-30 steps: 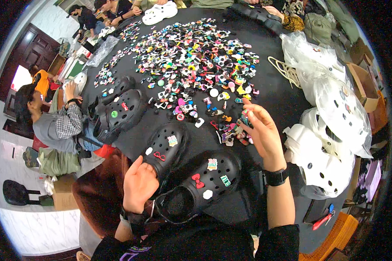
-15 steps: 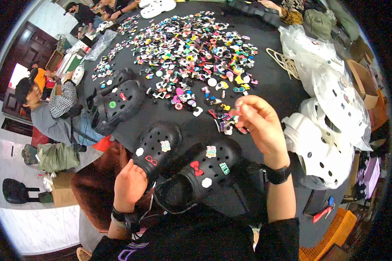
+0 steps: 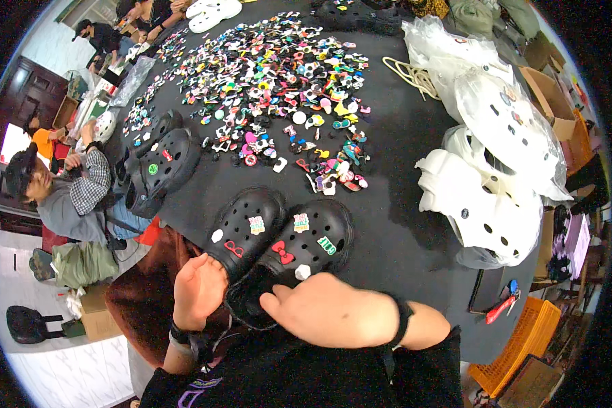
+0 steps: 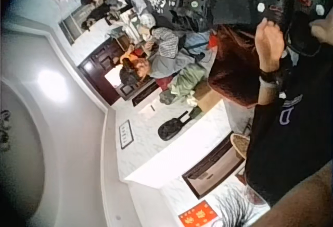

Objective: Manually attaching small decorative charms and pins to the holes of foam clogs.

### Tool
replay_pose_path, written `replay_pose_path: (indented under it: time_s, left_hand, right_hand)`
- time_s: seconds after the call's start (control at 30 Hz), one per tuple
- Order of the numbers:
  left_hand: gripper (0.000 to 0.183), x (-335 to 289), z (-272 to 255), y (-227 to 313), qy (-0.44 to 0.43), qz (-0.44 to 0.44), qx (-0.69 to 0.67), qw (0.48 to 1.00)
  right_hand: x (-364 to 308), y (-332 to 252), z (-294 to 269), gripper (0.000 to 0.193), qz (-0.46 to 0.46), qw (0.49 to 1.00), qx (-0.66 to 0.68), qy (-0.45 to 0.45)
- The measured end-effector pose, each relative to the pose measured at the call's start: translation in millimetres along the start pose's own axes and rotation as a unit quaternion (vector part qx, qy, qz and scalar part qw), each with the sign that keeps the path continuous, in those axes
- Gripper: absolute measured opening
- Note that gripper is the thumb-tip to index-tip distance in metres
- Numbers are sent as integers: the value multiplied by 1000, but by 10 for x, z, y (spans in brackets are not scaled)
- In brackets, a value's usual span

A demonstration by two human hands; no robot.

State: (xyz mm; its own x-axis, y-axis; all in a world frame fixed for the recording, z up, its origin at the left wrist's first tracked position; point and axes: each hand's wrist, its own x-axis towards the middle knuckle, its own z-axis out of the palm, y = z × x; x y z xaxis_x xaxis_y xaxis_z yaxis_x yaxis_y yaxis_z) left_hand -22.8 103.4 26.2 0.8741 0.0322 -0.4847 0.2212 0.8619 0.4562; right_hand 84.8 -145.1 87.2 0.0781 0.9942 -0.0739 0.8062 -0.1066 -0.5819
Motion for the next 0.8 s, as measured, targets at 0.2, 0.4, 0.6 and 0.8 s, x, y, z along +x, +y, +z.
replay_pose_path:
  time_s: [0.2, 0.4, 0.6, 0.8]
  left_hand:
    - [39, -33, 125, 5, 10, 5, 33, 999]
    - [11, -102, 27, -80, 6, -20, -30, 999]
    - [6, -100, 156, -149, 35, -8, -21, 999]
    - [9, -44, 37, -135, -24, -71, -70, 995]
  right_hand:
    - [201, -158, 375, 12, 42, 988, -128, 70]
    - [-109, -179, 74, 10, 121, 975, -162, 92]
    - [-272, -197, -91, 14, 195, 958, -183, 99]
    - [-543, -232, -38, 11, 233, 960, -153, -22]
